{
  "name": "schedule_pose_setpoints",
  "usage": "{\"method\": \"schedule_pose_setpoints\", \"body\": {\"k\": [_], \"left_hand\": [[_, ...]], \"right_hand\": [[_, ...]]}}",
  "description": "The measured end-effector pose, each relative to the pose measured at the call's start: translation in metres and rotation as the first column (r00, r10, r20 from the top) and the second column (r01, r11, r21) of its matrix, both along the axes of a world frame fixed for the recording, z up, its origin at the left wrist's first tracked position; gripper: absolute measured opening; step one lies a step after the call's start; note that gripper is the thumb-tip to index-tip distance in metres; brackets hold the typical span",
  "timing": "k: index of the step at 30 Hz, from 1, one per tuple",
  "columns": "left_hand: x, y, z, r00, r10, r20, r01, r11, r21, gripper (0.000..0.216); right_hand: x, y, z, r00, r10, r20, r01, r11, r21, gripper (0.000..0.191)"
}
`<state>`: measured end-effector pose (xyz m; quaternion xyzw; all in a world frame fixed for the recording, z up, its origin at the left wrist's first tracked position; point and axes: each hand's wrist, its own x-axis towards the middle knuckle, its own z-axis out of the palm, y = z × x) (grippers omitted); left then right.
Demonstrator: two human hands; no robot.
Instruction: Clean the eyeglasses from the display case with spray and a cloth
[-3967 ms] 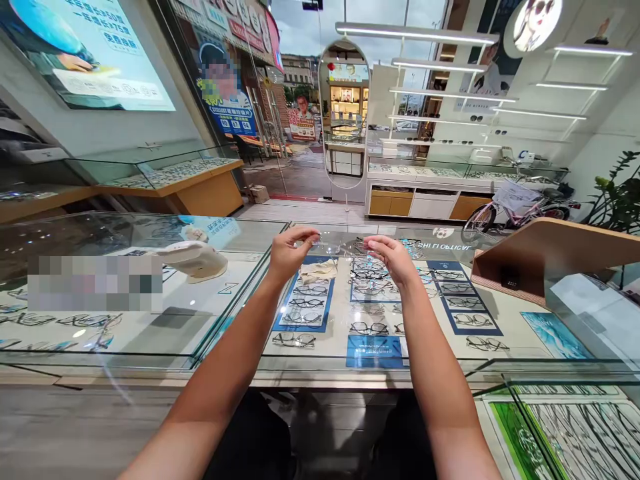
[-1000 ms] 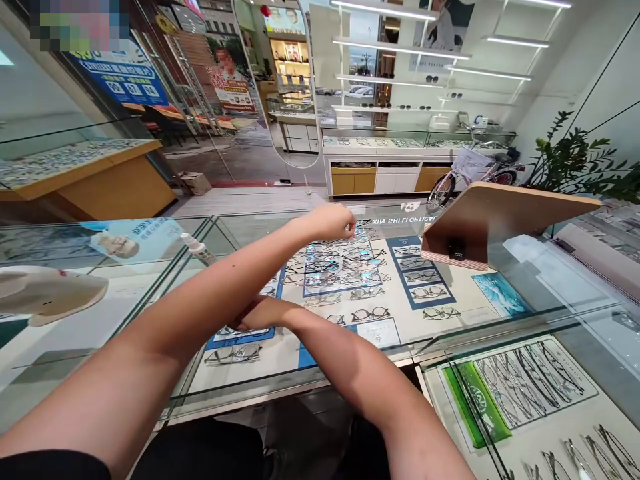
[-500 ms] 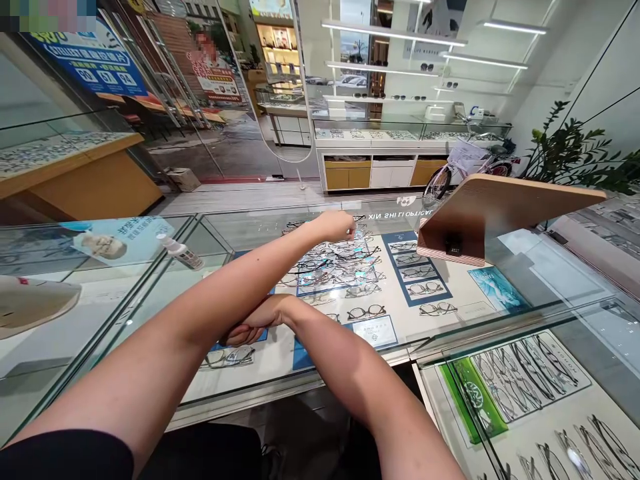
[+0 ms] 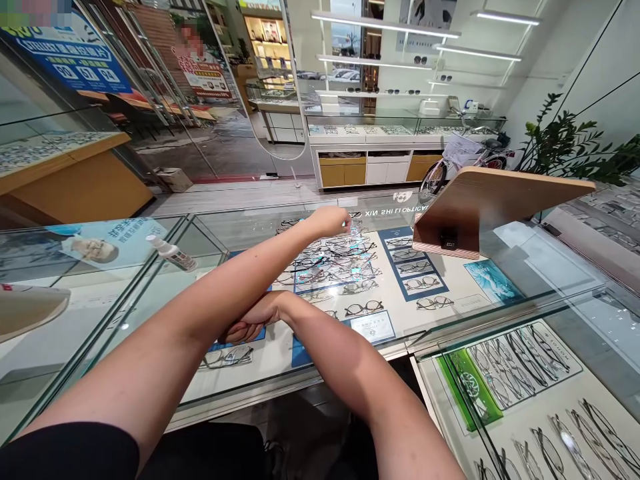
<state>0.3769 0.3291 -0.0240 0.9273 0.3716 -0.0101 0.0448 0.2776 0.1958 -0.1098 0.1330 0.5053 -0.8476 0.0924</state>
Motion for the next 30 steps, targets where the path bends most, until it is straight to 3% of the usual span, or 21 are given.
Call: {"method": "schedule_pose_setpoints", "body": {"k": [4,13,17,21,25,30], "left_hand": [[0.0,0.007,-0.002,0.999,0.037,-0.019,-0.037,0.999,0.02,0.02],[0.0,0.008,-0.01,0.997,0.047,0.058,-0.047,0.999,-0.006,0.023],[-0.006,0.004,0.007,0.99,0.053,0.133,-0.053,0.999,-0.005,0.021],[-0.033,-0.003,0.033,0.957,0.065,0.282,-0.059,0.998,-0.028,0.021],[-0.089,-0.023,0.048,0.774,0.151,0.614,0.008,0.969,-0.248,0.033],[-0.173,-0.066,0.035,0.431,0.379,0.819,0.052,0.896,-0.441,0.041]], "right_hand": [[0.002,0.003,0.001,0.997,-0.051,0.058,0.054,0.998,-0.039,0.026],[0.002,0.007,-0.002,0.999,-0.027,0.033,0.028,0.999,-0.022,0.029],[0.004,0.005,0.002,0.999,-0.041,0.016,0.042,0.999,-0.017,0.029],[0.011,0.003,0.009,0.994,-0.096,-0.046,0.093,0.993,-0.071,0.032],[0.017,0.001,0.017,0.992,-0.099,-0.075,0.094,0.993,-0.069,0.033],[0.011,-0.003,0.026,0.991,-0.006,0.136,0.007,1.0,-0.003,0.038]]}}
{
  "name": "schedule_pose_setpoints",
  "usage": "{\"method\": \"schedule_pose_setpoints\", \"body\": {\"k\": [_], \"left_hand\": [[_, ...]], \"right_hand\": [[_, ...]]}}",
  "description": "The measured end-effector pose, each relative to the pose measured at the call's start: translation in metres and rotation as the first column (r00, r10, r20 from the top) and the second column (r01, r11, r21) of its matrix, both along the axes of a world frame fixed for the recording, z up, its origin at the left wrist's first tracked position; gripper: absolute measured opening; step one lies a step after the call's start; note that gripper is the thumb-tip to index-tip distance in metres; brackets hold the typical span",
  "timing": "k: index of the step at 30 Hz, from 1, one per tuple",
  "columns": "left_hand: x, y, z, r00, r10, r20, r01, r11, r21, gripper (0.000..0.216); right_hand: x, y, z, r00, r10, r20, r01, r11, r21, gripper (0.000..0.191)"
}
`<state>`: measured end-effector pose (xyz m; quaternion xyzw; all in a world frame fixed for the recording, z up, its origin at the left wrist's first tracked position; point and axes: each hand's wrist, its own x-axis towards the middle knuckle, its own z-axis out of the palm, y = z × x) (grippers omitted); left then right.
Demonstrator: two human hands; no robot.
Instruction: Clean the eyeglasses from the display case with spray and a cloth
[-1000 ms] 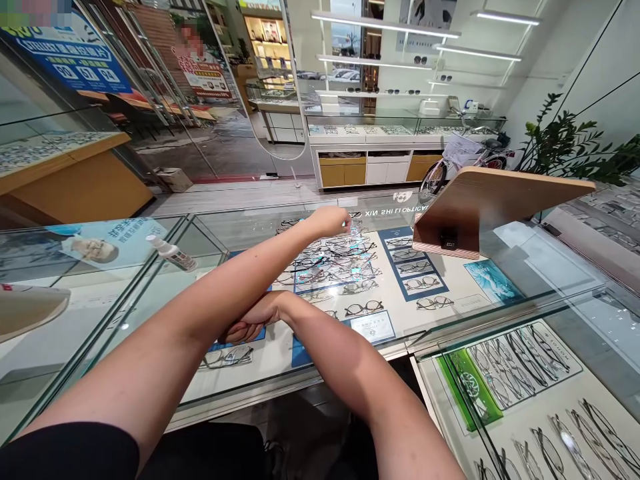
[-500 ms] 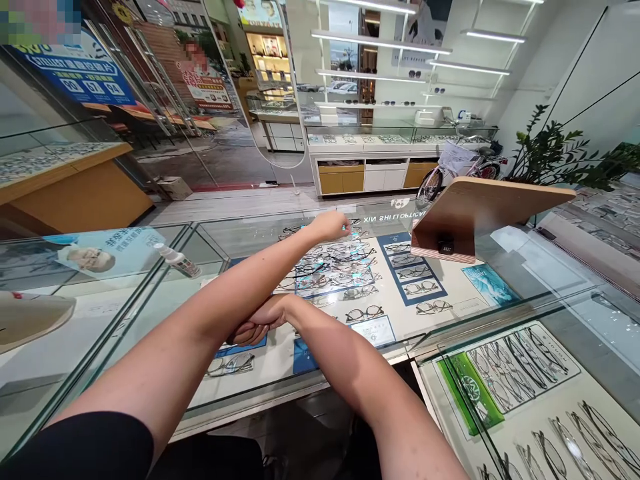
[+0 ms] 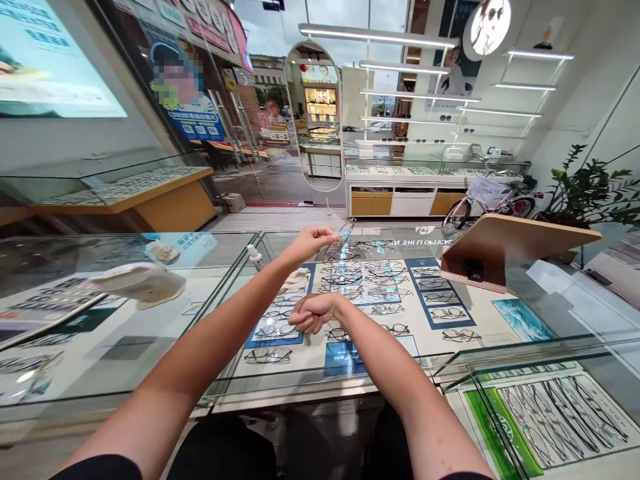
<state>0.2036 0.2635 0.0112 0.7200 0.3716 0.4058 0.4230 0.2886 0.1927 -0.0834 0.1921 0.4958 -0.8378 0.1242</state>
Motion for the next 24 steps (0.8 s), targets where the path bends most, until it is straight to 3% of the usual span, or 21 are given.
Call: {"method": "schedule_pose_setpoints", "body": {"k": [6,8,10,11,12,15,16,18,19,20,22,24], "left_hand": [[-0.07,-0.03,-0.039,0.931,0.247,0.27,-0.232,0.969,-0.086,0.043],[-0.082,-0.031,-0.052,0.908,0.274,0.317,-0.253,0.962,-0.105,0.048],[-0.089,-0.03,-0.062,0.905,0.271,0.328,-0.245,0.962,-0.121,0.055],[-0.091,-0.028,-0.067,0.905,0.266,0.332,-0.235,0.963,-0.13,0.058],[-0.093,-0.027,-0.071,0.905,0.26,0.336,-0.225,0.964,-0.14,0.06],[-0.093,-0.025,-0.079,0.897,0.249,0.366,-0.206,0.967,-0.153,0.061],[-0.092,-0.024,-0.08,0.892,0.242,0.382,-0.198,0.969,-0.151,0.06],[-0.09,-0.025,-0.082,0.882,0.223,0.415,-0.177,0.973,-0.146,0.056],[-0.088,-0.026,-0.083,0.879,0.215,0.427,-0.168,0.975,-0.145,0.054],[-0.087,-0.027,-0.083,0.876,0.21,0.434,-0.16,0.976,-0.149,0.052],[-0.084,-0.029,-0.084,0.875,0.208,0.438,-0.153,0.976,-0.158,0.049],[-0.081,-0.032,-0.084,0.875,0.195,0.444,-0.137,0.978,-0.16,0.047]], "right_hand": [[-0.008,-0.001,0.021,0.991,0.089,0.096,-0.099,0.99,0.098,0.03],[0.002,-0.001,0.03,0.995,0.046,0.084,-0.059,0.985,0.162,0.026],[0.018,-0.001,0.038,0.995,-0.093,0.033,0.081,0.96,0.269,0.027],[0.027,-0.001,0.041,0.97,-0.241,-0.026,0.234,0.902,0.363,0.032],[0.035,-0.001,0.043,0.915,-0.389,-0.107,0.395,0.809,0.436,0.038],[0.049,0.004,0.046,0.705,-0.628,-0.329,0.696,0.524,0.491,0.054],[0.049,0.007,0.046,0.604,-0.689,-0.4,0.777,0.398,0.488,0.059],[0.046,0.014,0.046,0.334,-0.791,-0.512,0.888,0.082,0.453,0.069],[0.044,0.018,0.046,0.209,-0.817,-0.538,0.902,-0.051,0.428,0.072],[0.04,0.021,0.045,0.113,-0.831,-0.545,0.903,-0.143,0.406,0.073],[0.033,0.024,0.042,0.004,-0.834,-0.552,0.895,-0.242,0.373,0.074],[0.028,0.024,0.037,-0.006,-0.813,-0.582,0.881,-0.28,0.382,0.074]]}}
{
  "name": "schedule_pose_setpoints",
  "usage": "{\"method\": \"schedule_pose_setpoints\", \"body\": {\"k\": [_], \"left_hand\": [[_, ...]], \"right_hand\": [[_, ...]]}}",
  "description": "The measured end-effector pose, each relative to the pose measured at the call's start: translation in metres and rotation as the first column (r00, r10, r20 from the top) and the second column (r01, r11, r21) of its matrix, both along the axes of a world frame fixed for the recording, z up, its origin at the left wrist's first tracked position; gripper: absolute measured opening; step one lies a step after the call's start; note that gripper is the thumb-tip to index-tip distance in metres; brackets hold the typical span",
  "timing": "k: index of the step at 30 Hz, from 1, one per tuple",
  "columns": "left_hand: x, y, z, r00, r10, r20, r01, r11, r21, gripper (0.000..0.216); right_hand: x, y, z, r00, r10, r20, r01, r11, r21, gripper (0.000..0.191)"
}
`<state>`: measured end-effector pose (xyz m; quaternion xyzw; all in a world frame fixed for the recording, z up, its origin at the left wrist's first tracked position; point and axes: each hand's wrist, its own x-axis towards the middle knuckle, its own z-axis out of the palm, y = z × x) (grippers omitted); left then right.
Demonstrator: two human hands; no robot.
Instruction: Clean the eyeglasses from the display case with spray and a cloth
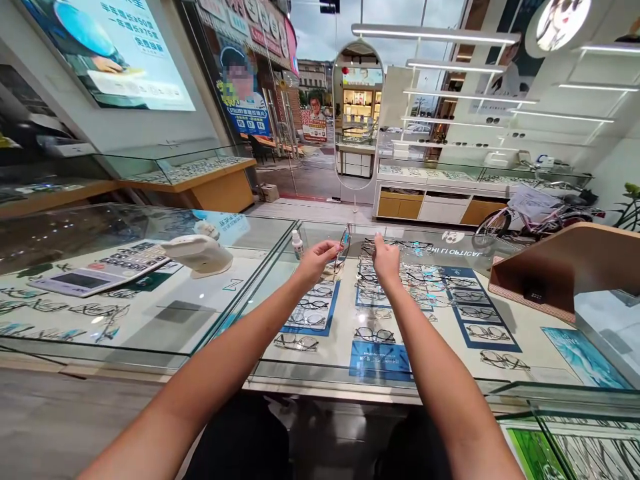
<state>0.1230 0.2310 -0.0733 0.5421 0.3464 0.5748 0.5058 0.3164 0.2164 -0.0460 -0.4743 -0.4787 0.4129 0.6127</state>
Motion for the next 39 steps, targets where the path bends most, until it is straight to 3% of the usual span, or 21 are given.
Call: {"method": "schedule_pose_setpoints", "body": {"k": [7,13,18,21,30,33,36,39], "left_hand": [[0.004,-0.009,0.006,0.971,-0.116,0.209,0.144,0.981,-0.127,0.048],[0.003,-0.013,0.01,0.95,-0.171,0.262,0.216,0.965,-0.152,0.045],[0.004,-0.017,0.012,0.962,-0.166,0.216,0.197,0.971,-0.133,0.047],[0.005,-0.016,0.012,0.968,-0.134,0.214,0.163,0.979,-0.124,0.048],[0.003,-0.013,0.008,0.999,-0.041,0.029,0.04,0.999,0.025,0.043],[0.004,-0.02,0.009,0.994,0.076,-0.084,-0.062,0.986,0.154,0.038],[0.005,-0.027,0.012,0.949,0.224,-0.222,-0.152,0.942,0.3,0.03],[0.004,-0.032,0.014,0.902,0.282,-0.328,-0.156,0.919,0.361,0.023]], "right_hand": [[-0.002,-0.008,-0.013,0.929,-0.029,0.369,-0.055,0.975,0.217,0.073],[-0.004,-0.017,-0.013,0.895,-0.149,0.42,-0.001,0.942,0.334,0.067],[-0.008,-0.025,-0.006,0.934,0.071,0.351,-0.147,0.97,0.195,0.041],[-0.008,-0.026,-0.002,0.917,0.172,0.359,-0.232,0.964,0.129,0.046],[-0.005,-0.02,0.0,0.907,0.237,0.349,-0.273,0.96,0.055,0.045],[-0.004,-0.021,-0.001,0.899,0.152,0.41,-0.211,0.972,0.102,0.038],[-0.001,-0.021,-0.003,0.839,-0.095,0.535,-0.045,0.969,0.242,0.031],[0.005,-0.02,-0.005,0.729,-0.337,0.596,0.137,0.924,0.356,0.032]]}}
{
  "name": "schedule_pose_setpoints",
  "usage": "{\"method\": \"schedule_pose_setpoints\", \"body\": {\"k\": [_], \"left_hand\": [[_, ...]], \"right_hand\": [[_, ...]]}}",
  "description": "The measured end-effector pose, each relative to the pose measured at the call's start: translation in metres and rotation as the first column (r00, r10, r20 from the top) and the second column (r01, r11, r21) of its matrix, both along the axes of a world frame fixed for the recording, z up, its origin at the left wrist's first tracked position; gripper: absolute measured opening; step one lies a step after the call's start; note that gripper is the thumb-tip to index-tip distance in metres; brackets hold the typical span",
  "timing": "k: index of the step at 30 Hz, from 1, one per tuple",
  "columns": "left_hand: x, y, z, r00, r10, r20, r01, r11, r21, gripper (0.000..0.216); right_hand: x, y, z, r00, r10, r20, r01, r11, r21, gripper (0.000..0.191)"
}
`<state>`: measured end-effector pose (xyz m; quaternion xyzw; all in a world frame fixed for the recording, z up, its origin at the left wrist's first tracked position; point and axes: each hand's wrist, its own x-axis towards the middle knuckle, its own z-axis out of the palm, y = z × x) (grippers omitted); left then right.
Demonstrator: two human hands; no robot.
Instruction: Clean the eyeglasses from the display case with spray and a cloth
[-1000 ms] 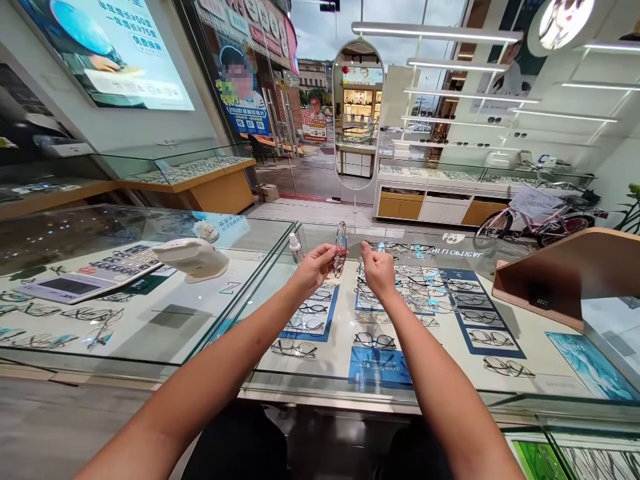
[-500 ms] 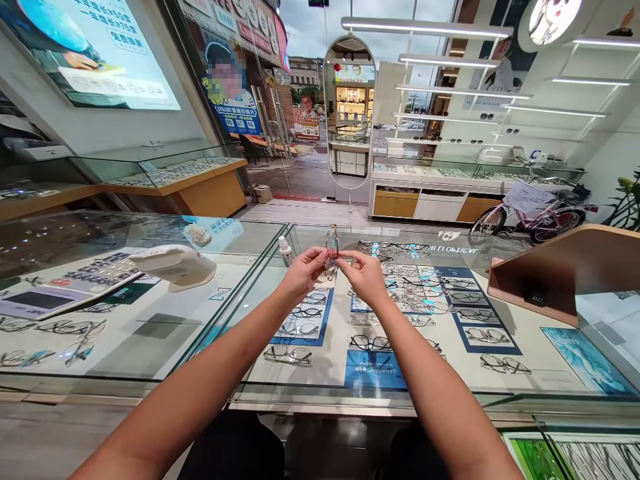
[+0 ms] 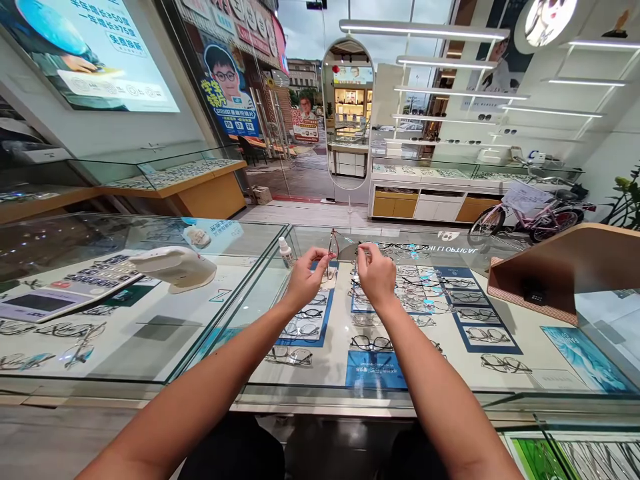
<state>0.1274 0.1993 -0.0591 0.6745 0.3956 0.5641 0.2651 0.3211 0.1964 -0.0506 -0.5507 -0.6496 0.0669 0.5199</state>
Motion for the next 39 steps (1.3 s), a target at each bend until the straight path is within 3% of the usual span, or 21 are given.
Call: {"method": "schedule_pose_setpoints", "body": {"k": [3,6,12,17,22,27,39], "left_hand": [[-0.001,-0.001,0.001,0.994,0.009,-0.11,-0.009,1.0,0.002,0.021],[-0.002,0.0,0.0,0.982,0.001,-0.189,0.001,1.0,0.009,0.021],[-0.001,0.005,-0.007,1.0,0.014,-0.015,-0.015,1.0,-0.025,0.021],[0.0,0.005,-0.007,0.999,0.044,0.013,-0.044,0.999,-0.006,0.021],[0.003,0.003,-0.008,0.999,0.022,0.049,-0.021,1.0,-0.015,0.021],[0.008,0.001,-0.014,0.999,-0.024,0.034,0.025,1.0,-0.013,0.023],[0.014,-0.005,-0.012,0.998,-0.021,0.051,0.021,1.0,-0.005,0.02]], "right_hand": [[0.007,0.004,-0.003,0.98,-0.189,0.06,0.18,0.976,0.122,0.034],[0.012,0.007,-0.005,0.955,-0.286,0.082,0.258,0.932,0.253,0.037],[0.011,0.005,-0.004,0.977,-0.178,0.121,0.107,0.89,0.444,0.048],[0.01,-0.001,0.003,0.969,-0.099,0.227,-0.035,0.854,0.519,0.063],[0.003,-0.002,-0.002,0.986,0.03,0.166,-0.096,0.909,0.407,0.059],[-0.01,0.0,-0.012,0.979,0.201,0.021,-0.202,0.968,0.151,0.032],[-0.012,0.002,-0.011,0.99,0.122,-0.065,-0.123,0.992,-0.01,0.054]]}}
